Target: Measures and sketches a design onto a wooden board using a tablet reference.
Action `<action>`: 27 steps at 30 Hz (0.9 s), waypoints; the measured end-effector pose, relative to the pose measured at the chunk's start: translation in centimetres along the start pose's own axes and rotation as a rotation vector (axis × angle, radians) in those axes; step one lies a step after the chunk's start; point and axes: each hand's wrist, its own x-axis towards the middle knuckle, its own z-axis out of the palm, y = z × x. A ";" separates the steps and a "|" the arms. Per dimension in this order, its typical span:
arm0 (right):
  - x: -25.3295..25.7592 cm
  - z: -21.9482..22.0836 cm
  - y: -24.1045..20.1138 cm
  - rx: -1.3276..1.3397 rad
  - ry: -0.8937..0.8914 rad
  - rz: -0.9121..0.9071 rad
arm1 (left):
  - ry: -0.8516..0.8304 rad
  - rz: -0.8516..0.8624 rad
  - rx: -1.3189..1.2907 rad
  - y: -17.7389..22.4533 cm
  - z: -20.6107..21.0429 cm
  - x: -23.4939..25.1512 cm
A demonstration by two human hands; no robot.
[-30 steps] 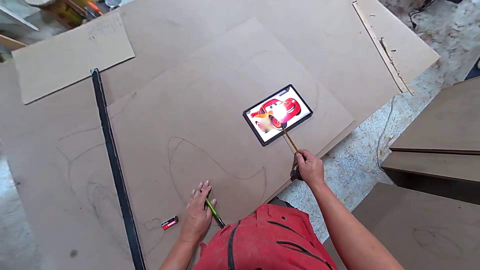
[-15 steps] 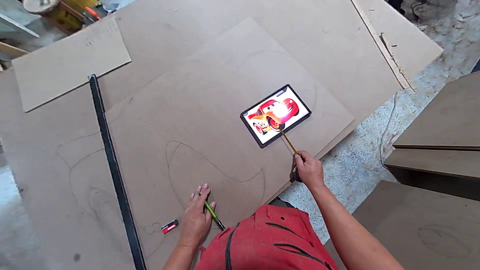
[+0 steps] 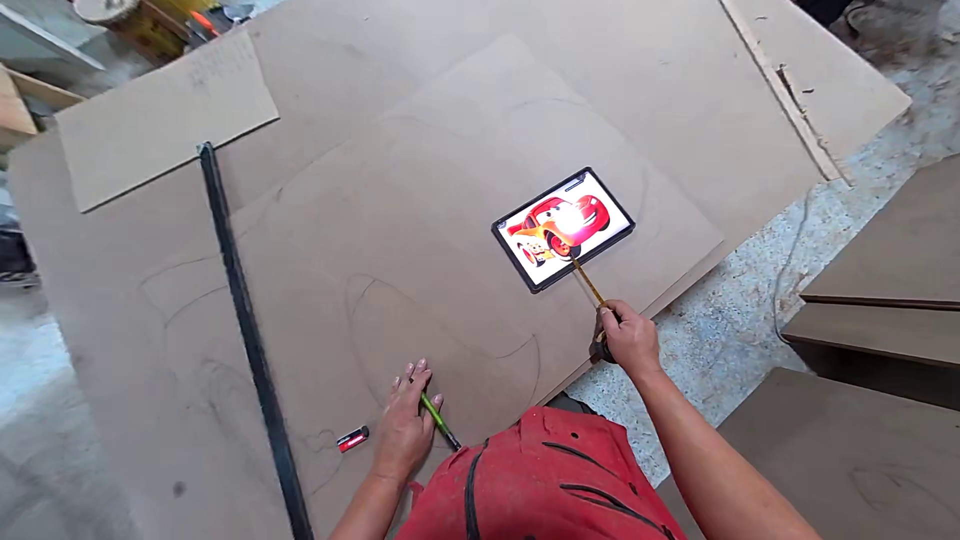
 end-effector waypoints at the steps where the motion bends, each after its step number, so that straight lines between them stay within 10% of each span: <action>1: 0.0 -0.2 0.0 0.005 -0.015 -0.001 | -0.013 -0.013 0.002 0.2 -0.2 0.0; 11: -13.5 4.2 -0.3 0.521 -0.628 0.073 | -0.112 0.145 -0.073 0.1 -1.9 -0.9; 20: -22.4 10.2 -0.8 0.565 -0.601 0.222 | -0.228 0.721 -0.062 -0.7 0.0 -0.6; 27: -23.5 12.4 -2.3 0.585 -0.517 0.243 | -0.261 0.841 -0.039 -1.1 1.1 -0.4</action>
